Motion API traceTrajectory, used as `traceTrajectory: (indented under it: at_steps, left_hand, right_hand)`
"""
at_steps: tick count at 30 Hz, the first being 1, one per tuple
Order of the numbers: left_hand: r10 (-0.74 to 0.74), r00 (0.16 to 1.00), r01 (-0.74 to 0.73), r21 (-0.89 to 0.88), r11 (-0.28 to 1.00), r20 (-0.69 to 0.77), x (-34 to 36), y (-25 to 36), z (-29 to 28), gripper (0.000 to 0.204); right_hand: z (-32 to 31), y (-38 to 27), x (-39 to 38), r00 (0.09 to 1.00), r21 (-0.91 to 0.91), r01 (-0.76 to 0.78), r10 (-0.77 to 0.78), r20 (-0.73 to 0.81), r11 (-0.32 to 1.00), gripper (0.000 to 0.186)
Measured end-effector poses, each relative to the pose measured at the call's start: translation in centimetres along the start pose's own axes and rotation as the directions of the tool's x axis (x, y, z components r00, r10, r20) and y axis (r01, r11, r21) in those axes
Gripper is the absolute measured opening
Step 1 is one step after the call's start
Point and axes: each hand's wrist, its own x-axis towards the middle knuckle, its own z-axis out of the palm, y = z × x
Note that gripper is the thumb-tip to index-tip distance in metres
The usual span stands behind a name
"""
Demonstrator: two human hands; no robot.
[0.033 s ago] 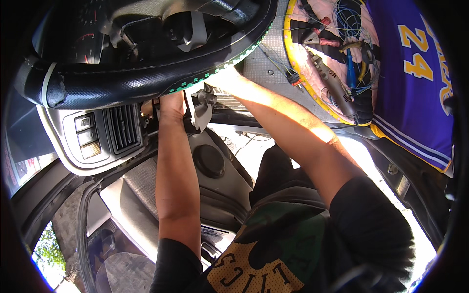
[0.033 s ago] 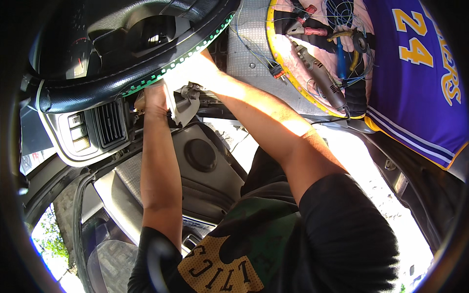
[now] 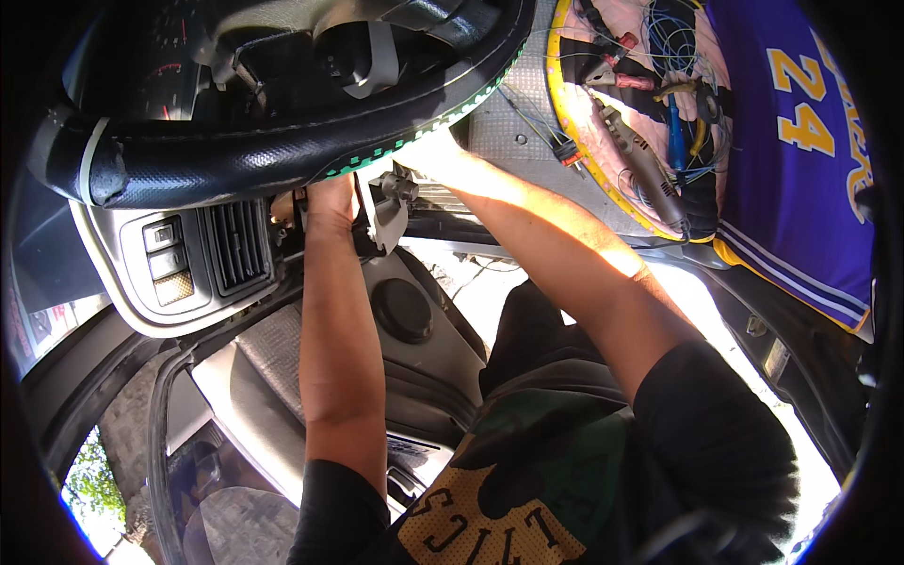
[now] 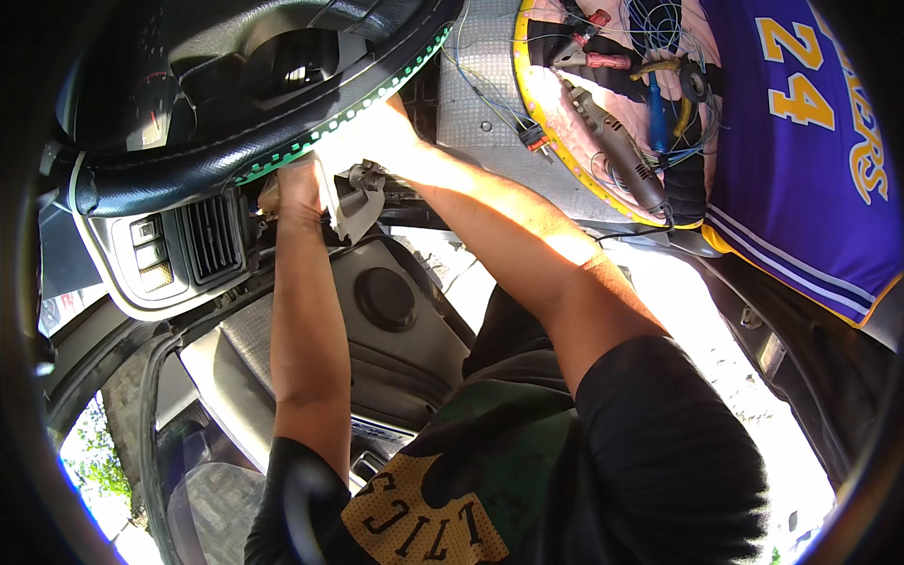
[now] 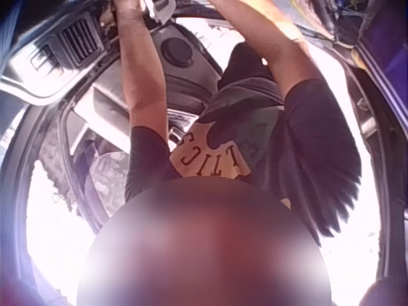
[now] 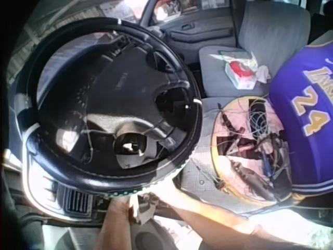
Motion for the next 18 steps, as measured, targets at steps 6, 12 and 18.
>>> traceTrajectory:
  at_steps: [6,12,18]
  left_hand:
    - [0.025,0.999,-0.024,0.033,0.999,-0.023,0.7,-1.3,-1.6,0.052]
    - [0.001,1.0,0.0,0.026,1.0,-0.009,1.1,-0.8,-0.8,0.053]
    - [-0.077,0.997,0.078,-0.046,0.996,0.026,0.4,0.8,0.6,0.051]
  right_hand:
    - [-2.8,-1.9,-0.6,0.972,-0.55,0.207,-0.108,0.207,0.809,0.018]
    - [-3.3,-1.6,1.3,0.907,-0.653,0.383,-0.13,0.401,0.653,0.024]
    - [-2.8,-1.4,1.8,0.881,-0.705,0.429,-0.09,0.464,0.565,0.026]
